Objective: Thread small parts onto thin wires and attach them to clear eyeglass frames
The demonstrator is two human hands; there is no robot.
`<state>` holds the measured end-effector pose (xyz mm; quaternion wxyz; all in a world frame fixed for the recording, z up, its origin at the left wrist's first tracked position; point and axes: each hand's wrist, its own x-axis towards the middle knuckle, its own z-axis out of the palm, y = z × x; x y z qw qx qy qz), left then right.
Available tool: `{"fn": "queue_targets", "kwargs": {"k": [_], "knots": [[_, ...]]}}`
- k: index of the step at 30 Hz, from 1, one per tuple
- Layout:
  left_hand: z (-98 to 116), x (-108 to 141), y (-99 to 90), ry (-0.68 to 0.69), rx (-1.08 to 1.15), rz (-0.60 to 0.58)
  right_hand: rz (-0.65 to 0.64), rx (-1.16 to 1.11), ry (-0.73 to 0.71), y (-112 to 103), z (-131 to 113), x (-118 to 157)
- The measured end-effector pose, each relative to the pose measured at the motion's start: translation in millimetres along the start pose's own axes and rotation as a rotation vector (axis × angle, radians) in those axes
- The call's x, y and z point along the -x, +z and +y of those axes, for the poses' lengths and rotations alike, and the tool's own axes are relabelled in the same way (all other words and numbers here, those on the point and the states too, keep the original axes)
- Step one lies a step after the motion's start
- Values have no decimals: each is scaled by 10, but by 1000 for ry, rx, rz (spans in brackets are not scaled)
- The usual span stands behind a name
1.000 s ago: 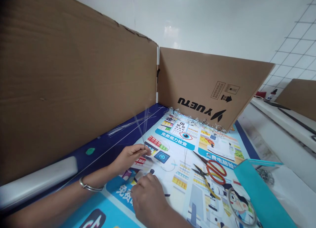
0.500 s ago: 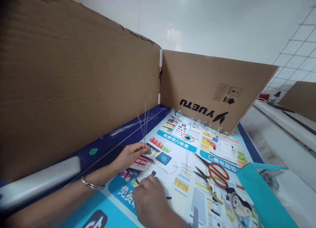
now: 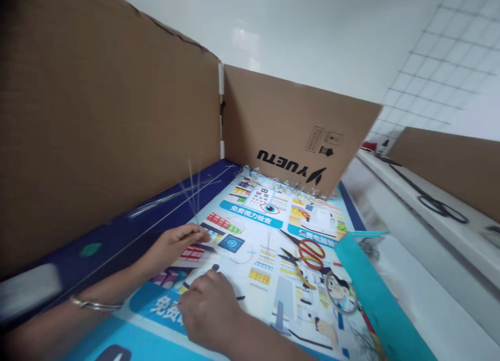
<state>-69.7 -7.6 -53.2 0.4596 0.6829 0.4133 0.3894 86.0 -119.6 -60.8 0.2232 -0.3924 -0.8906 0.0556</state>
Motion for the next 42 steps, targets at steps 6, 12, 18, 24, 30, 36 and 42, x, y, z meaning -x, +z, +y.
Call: {"fn": "queue_targets", "kwargs": {"k": [6, 12, 18, 24, 30, 36, 42], "knots": [[-99, -5, 23, -12, 14, -33, 19, 45, -38, 12, 22, 26], [-53, 38, 12, 41, -28, -47, 74, -3, 32, 53, 9, 52], [-31, 80, 19, 87, -32, 0, 42, -92, 90, 41, 10, 26], [-4, 103, -16, 169, -1, -22, -32, -141, 173, 44, -9, -49], [9, 135, -48, 205, 31, -32, -110, -57, 155, 62, -128, -115], [-24, 129, -67, 214, 50, -22, -238, 92, 34, 130, -198, -72], [-84, 106, -55, 221, 53, -19, -261, 138, 18, 112, -218, -7]]}}
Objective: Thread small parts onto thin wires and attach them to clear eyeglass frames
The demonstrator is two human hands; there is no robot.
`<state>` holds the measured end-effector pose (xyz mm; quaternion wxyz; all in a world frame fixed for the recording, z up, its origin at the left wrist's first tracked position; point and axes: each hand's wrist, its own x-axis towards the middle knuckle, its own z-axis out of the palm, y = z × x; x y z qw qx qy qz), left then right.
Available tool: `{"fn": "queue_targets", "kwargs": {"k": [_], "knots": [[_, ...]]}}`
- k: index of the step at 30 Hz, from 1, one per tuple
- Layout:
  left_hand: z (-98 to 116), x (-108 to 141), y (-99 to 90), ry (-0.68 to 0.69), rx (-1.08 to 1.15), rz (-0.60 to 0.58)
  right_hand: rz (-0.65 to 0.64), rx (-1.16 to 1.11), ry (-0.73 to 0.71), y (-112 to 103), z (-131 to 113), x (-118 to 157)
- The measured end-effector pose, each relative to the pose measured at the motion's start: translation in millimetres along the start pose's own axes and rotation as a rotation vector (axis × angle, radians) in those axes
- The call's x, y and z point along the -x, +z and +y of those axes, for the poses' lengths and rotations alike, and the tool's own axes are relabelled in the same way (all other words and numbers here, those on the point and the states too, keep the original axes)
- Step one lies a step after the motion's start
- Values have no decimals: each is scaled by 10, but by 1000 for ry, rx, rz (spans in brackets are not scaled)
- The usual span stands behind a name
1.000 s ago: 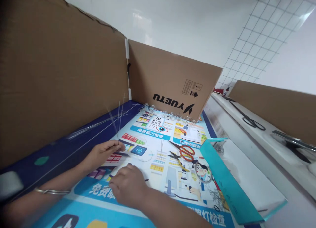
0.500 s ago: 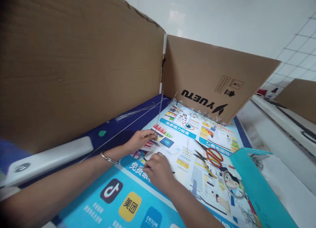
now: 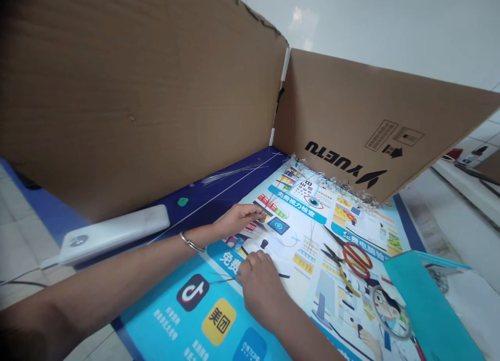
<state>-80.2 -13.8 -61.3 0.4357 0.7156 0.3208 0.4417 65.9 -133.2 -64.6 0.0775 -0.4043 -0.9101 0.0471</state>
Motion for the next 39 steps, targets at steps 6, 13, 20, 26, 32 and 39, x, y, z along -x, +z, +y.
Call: {"fn": "queue_targets", "kwargs": {"k": [6, 13, 20, 26, 32, 39], "knots": [[-19, -1, 6, -3, -5, -15, 2, -46, 18, -24, 26, -16], [113, 13, -6, -29, 58, -2, 45, -165, 64, -180, 21, -14], [294, -6, 39, -142, 262, 47, 161, -222, 118, -155, 170, 1], [326, 19, 144, -255, 432, 22, 427, -761, 577, -262, 299, -53], [424, 88, 259, -273, 365, -58, 502, -887, 606, -264, 387, -45], [431, 101, 317, -296, 465, -83, 482, -913, 618, -277, 388, -43]]}}
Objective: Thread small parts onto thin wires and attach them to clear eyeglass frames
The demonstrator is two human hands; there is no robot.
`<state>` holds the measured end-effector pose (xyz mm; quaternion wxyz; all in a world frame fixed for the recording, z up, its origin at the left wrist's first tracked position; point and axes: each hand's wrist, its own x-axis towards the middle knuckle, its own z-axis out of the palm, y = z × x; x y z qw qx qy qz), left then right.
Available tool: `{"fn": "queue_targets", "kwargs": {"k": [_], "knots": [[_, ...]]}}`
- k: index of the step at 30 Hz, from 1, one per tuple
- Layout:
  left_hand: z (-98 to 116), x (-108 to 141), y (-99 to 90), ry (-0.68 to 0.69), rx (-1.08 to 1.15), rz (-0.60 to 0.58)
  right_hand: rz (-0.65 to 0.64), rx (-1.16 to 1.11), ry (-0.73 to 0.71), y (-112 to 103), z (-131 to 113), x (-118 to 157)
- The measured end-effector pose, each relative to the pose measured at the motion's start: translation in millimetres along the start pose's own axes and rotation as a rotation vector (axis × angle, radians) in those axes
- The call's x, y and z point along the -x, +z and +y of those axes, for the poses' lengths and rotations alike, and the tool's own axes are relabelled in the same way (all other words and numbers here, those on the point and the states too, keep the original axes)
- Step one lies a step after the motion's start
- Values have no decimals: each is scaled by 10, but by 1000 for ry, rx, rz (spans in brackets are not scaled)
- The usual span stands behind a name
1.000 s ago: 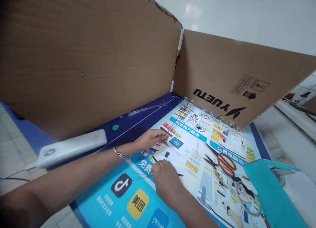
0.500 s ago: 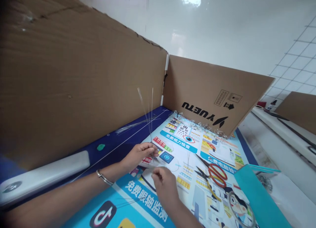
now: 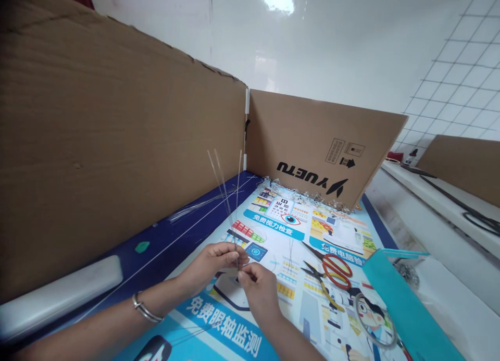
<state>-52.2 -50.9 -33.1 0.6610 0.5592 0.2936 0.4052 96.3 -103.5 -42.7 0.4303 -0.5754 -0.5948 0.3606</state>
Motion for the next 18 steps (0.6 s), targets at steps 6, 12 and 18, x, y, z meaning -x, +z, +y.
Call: {"fn": "queue_targets", "kwargs": {"k": [6, 12, 18], "knots": [[12, 10, 14, 4, -13, -19, 19, 74, -27, 5, 33, 13], [11, 1, 17, 9, -35, -19, 71, 122, -79, 17, 82, -16], [10, 8, 21, 8, -41, -25, 51, 28, 18, 39, 80, -23]]}}
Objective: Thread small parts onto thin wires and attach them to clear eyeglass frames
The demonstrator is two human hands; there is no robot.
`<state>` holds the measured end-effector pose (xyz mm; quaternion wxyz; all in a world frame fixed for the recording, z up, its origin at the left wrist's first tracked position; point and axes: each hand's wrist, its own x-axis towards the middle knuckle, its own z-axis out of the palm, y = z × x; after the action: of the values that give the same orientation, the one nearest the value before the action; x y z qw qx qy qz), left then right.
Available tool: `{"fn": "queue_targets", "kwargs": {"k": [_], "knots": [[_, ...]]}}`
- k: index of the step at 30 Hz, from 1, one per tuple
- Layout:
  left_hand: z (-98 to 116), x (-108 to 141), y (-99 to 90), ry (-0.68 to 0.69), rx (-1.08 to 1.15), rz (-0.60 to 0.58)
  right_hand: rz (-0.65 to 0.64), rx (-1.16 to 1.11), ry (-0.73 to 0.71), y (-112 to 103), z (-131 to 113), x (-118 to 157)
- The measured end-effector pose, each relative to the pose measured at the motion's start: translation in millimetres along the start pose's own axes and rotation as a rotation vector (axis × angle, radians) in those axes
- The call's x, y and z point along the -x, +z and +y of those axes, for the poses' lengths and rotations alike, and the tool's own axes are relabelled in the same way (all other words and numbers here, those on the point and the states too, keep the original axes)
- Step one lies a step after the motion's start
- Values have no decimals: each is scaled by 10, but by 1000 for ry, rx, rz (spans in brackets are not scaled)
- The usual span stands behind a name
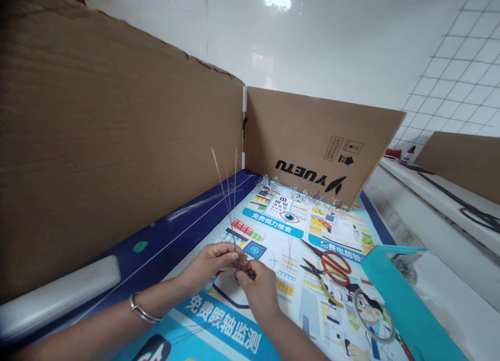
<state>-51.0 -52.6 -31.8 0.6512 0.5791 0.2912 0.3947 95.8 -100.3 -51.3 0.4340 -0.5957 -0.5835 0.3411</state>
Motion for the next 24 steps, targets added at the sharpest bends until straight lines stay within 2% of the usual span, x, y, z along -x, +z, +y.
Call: {"fn": "queue_targets", "kwargs": {"k": [8, 11, 17, 20, 24], "knots": [[-32, 0, 7, 9, -54, 1, 6, 43, -12, 24, 33, 11], [-35, -4, -2, 19, -77, -33, 11, 152, -39, 35, 79, -7], [-3, -9, -19, 60, -176, -145, 38, 407, -191, 37, 179, -63], [-6, -13, -27, 61, -191, -158, -8, 450, -216, -2, 192, -94], [-30, -13, -30, 80, -229, -155, -145, 398, -229, -101, 183, -144]]}}
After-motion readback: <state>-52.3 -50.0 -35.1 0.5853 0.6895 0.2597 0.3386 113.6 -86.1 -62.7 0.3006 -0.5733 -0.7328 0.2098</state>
